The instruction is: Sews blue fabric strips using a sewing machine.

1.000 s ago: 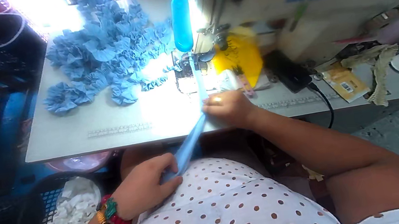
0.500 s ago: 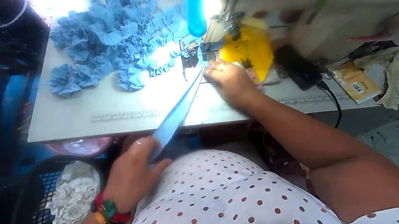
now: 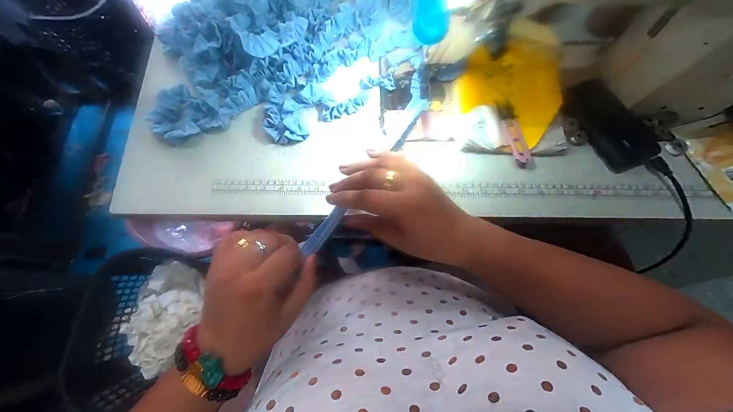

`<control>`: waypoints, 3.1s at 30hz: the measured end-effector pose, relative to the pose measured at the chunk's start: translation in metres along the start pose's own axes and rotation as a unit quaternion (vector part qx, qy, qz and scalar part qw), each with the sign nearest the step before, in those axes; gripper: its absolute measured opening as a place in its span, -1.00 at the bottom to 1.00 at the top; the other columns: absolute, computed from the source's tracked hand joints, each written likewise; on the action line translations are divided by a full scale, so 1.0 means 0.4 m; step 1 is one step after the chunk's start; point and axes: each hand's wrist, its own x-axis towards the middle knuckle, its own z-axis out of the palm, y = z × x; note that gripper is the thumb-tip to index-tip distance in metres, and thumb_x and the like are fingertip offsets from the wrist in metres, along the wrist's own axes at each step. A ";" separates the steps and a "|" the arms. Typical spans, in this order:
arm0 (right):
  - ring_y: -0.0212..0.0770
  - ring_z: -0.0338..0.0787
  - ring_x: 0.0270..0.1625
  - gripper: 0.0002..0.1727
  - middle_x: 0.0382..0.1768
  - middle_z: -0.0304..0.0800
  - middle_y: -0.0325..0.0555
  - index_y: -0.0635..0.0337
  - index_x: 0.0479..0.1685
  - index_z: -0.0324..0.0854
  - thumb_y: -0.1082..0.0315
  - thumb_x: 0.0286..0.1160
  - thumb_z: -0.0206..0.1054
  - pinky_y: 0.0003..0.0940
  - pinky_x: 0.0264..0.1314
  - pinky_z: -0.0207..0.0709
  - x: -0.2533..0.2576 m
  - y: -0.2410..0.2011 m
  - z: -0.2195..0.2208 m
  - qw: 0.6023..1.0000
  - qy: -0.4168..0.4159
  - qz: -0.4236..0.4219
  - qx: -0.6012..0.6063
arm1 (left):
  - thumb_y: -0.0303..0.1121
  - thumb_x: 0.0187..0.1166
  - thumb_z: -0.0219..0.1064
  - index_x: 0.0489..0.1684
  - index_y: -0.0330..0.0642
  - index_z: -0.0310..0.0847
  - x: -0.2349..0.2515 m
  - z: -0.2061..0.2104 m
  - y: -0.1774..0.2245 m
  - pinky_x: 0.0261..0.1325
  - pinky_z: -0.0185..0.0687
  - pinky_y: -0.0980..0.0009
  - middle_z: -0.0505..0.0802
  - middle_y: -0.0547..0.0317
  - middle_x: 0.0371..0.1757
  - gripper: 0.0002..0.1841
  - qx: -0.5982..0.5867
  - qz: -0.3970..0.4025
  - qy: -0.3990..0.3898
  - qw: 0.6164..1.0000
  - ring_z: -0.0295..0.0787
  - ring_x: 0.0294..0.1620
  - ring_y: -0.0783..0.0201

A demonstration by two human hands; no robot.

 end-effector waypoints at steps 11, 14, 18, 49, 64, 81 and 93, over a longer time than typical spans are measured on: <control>-0.13 0.82 -0.03 -0.80 -0.20 0.90 -0.17 0.04 -0.13 0.91 0.44 0.53 0.35 -0.17 0.10 0.58 0.020 -0.055 -0.036 0.994 -0.025 -0.081 -0.065 | -0.26 0.60 0.23 -0.62 -0.15 0.65 0.052 -0.024 0.030 -0.19 0.42 0.28 0.80 0.12 -0.43 -0.68 0.002 0.065 -0.005 0.998 0.68 -0.33 0.22; -0.16 0.81 -0.09 -0.81 -0.26 0.87 -0.17 0.05 -0.20 0.89 0.46 0.52 0.34 -0.20 0.06 0.57 0.010 -0.061 -0.055 0.994 -0.018 -0.088 -0.068 | -0.14 0.64 0.23 -0.57 -0.08 0.69 0.062 -0.042 0.036 -0.28 0.46 0.36 0.78 0.21 -0.39 -0.65 -0.054 0.064 -0.071 0.994 0.64 -0.36 0.32; -0.16 0.80 -0.15 -0.82 -0.32 0.85 -0.16 0.09 -0.21 0.89 0.45 0.56 0.33 -0.18 0.07 0.59 -0.027 -0.078 -0.105 0.992 -0.017 -0.089 -0.086 | 0.04 0.71 0.11 -0.42 0.03 0.65 0.036 -0.079 0.042 -0.36 0.55 0.24 0.76 0.25 -0.37 -0.61 -0.122 0.069 -0.232 0.963 0.69 -0.36 0.25; 0.10 0.94 0.06 -0.75 -0.04 0.95 0.11 0.18 -0.10 0.87 0.49 0.58 0.23 0.03 0.02 0.79 -0.109 0.283 -0.095 0.978 -0.008 0.072 -0.197 | -0.08 0.53 0.42 -0.17 -0.10 0.67 0.005 0.025 -0.046 -0.38 0.41 0.75 0.68 0.42 -0.32 -0.73 -0.380 -0.152 -0.387 0.827 0.47 -0.44 0.70; 0.20 0.63 0.55 -0.70 0.34 0.78 0.16 0.17 0.17 0.81 0.35 0.52 0.36 0.30 0.68 0.28 -0.014 0.158 -0.045 0.996 -0.022 0.067 -0.061 | 0.07 0.71 0.21 -0.35 0.13 0.61 -0.005 -0.115 -0.049 0.22 0.67 0.52 0.79 0.51 0.07 -0.69 -0.333 -0.139 -0.150 0.920 0.69 0.21 0.56; -0.04 0.63 0.58 -0.85 0.23 0.87 -0.14 0.07 -0.36 0.86 0.30 0.51 0.40 0.18 0.77 0.23 -0.020 -0.039 -0.038 0.987 -0.134 -0.041 0.077 | -0.14 0.63 0.37 -0.45 0.05 0.60 -0.092 -0.060 -0.018 -0.06 0.53 0.76 0.75 0.54 -0.13 -0.77 -0.529 -0.190 -0.306 0.768 0.63 -0.05 0.74; -0.28 0.79 0.02 -0.90 -0.10 0.85 -0.14 0.15 -0.24 0.85 0.34 0.49 0.47 -0.41 0.15 0.66 0.046 -0.034 -0.027 0.991 -0.052 -0.018 0.119 | -0.22 0.69 0.20 -0.72 -0.11 0.50 -0.076 -0.151 0.041 -0.11 0.47 0.27 0.67 0.18 -0.58 -0.58 0.020 0.040 -0.026 0.999 0.62 -0.40 0.25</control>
